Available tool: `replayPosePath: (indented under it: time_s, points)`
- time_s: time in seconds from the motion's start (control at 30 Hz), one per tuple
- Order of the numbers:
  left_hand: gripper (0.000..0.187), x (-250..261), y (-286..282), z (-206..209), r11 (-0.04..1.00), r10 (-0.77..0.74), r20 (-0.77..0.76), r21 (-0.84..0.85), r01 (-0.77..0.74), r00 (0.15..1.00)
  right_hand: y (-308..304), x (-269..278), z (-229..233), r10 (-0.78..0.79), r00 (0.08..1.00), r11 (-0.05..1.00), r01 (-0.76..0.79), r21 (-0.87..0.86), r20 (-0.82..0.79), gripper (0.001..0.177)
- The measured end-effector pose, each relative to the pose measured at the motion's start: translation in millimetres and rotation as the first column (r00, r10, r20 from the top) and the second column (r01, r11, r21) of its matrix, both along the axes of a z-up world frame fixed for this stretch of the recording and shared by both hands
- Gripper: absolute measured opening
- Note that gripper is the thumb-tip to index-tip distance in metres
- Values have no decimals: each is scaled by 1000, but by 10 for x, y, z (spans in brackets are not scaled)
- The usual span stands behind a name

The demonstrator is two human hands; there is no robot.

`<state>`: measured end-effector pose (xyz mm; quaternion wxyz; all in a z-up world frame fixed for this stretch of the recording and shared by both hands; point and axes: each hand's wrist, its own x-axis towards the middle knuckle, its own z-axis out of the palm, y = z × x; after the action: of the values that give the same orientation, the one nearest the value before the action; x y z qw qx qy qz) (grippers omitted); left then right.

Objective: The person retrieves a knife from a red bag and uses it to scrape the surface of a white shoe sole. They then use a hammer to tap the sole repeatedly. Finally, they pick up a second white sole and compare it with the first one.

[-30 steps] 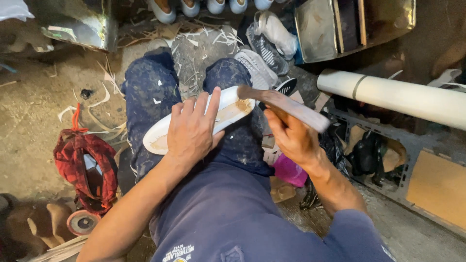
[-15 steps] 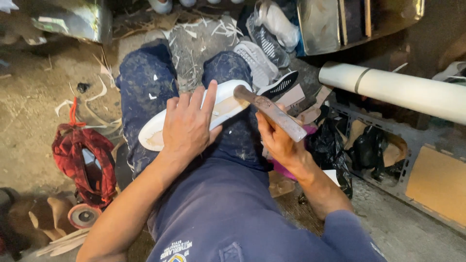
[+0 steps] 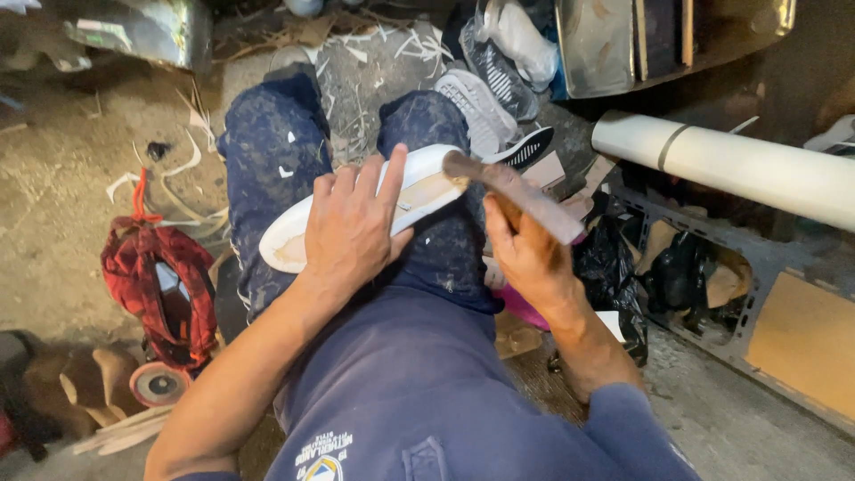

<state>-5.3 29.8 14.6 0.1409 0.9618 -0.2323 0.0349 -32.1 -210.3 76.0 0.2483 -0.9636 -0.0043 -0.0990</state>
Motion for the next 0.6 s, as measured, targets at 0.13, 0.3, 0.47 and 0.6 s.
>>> replayPosePath:
  time_s: [0.13,0.3,0.47,0.6]
  points:
    - [105,96,15,-24,1000,8,1,-17,-8,1000,-41,13,-64,-40,995,997,34,69,92,25]
    - [101,82,17,-31,1000,1,-70,-30,-4,998,-49,-241,-299,-315,928,937,270,223,198,21]
    - [111,148,25,50,991,-35,-173,120,56,984,-5,-14,177,-28,989,971,-9,240,147,39]
    - [112,134,32,21,992,-36,-173,110,56,984,40,-97,-86,-38,994,962,8,274,104,23]
